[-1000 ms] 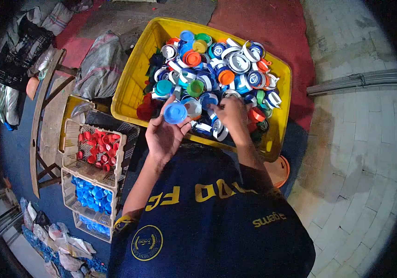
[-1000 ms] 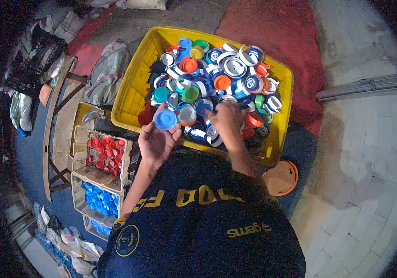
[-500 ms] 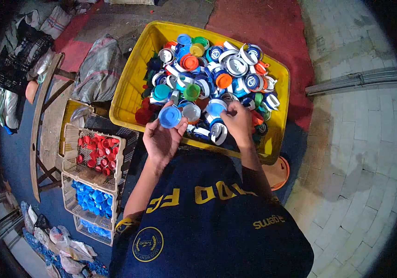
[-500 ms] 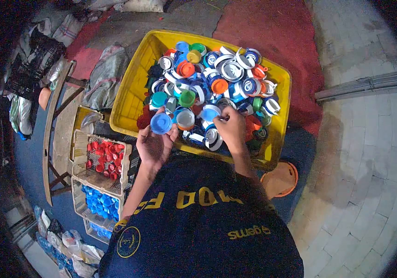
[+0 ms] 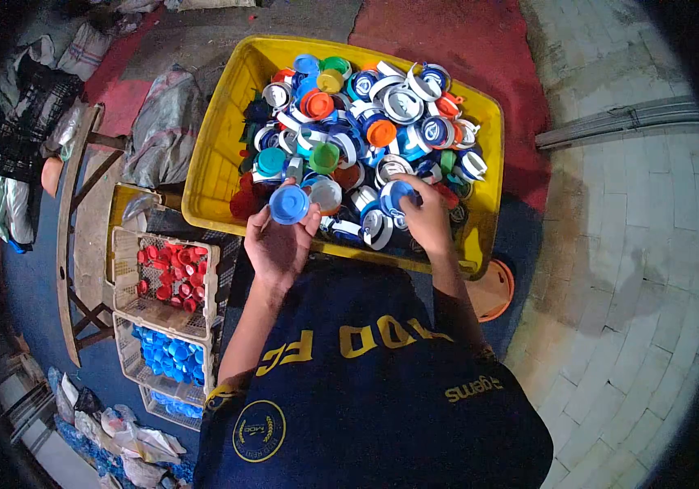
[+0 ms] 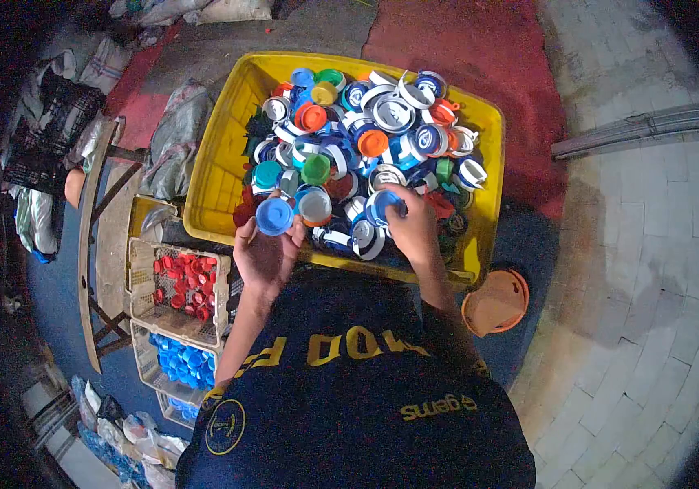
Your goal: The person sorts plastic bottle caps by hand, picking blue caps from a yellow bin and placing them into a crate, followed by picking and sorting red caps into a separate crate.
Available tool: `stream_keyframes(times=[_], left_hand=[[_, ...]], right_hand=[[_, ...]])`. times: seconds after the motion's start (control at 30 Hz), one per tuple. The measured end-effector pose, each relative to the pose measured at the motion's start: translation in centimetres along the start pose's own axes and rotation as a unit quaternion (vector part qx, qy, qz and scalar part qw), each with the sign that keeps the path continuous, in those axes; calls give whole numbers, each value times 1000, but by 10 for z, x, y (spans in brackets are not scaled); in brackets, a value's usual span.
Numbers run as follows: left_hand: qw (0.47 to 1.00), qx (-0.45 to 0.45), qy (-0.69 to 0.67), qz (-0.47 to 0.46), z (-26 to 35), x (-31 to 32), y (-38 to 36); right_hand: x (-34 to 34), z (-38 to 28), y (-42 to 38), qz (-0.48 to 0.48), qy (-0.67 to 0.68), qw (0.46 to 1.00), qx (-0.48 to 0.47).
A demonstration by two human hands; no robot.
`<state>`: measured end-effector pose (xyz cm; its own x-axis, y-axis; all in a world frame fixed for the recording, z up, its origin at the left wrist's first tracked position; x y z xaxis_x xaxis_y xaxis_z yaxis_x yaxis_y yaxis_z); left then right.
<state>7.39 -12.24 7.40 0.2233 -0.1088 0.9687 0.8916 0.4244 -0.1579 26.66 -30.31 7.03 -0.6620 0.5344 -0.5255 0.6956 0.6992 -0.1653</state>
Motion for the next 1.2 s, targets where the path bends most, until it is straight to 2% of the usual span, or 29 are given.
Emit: stream_keyframes(times=[0.13,0.23,0.33,0.47,0.53,0.63,0.67,0.77,0.9,0.93,1.03,1.07,1.2], left_hand=[[1000,-7,28,-3,-3,2,1],[997,-26,66,16,-8,7,5],[993,-52,105,14,-14,8,7],[984,-79,158,17,-23,8,13],[979,-87,175,54,-27,11,15],[938,-87,323,92,-30,13,17],[932,-69,345,83,-30,14,17],[828,60,555,49,-31,19,13],[720,112,681,74,-28,26,12],[727,134,668,89,-28,23,13],[742,120,647,124,-25,11,14],[740,128,649,125,-25,10,13],[732,149,653,124,-23,5,9]], right_hand=[[1,7,4,12,-29,997,-77],[6,-7,1,19,83,994,-63],[12,-7,-2,-46,170,984,-37],[22,-18,-5,-60,188,979,-58],[24,-21,-5,-67,129,987,-69],[23,-30,-5,-61,109,990,-62],[23,-30,-6,-54,114,991,-53],[21,-39,-9,-36,121,991,-48],[22,-56,-15,-42,150,985,-80],[19,-62,-16,-64,121,988,-78],[32,-60,-18,-56,213,975,-37],[31,-62,-19,-62,198,977,-40],[49,-41,-22,-63,319,945,-16]])
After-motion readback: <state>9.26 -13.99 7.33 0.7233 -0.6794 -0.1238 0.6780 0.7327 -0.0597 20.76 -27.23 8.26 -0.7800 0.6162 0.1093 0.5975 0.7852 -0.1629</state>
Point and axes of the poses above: each hand's wrist, its own y-axis towards the middle knuckle, its own x-axis out of the palm, z = x × y, the point moved 2 cm from there along y, towards the middle knuckle, and after that the axes turned 8 degrees about -z, right-handed, at the moved point
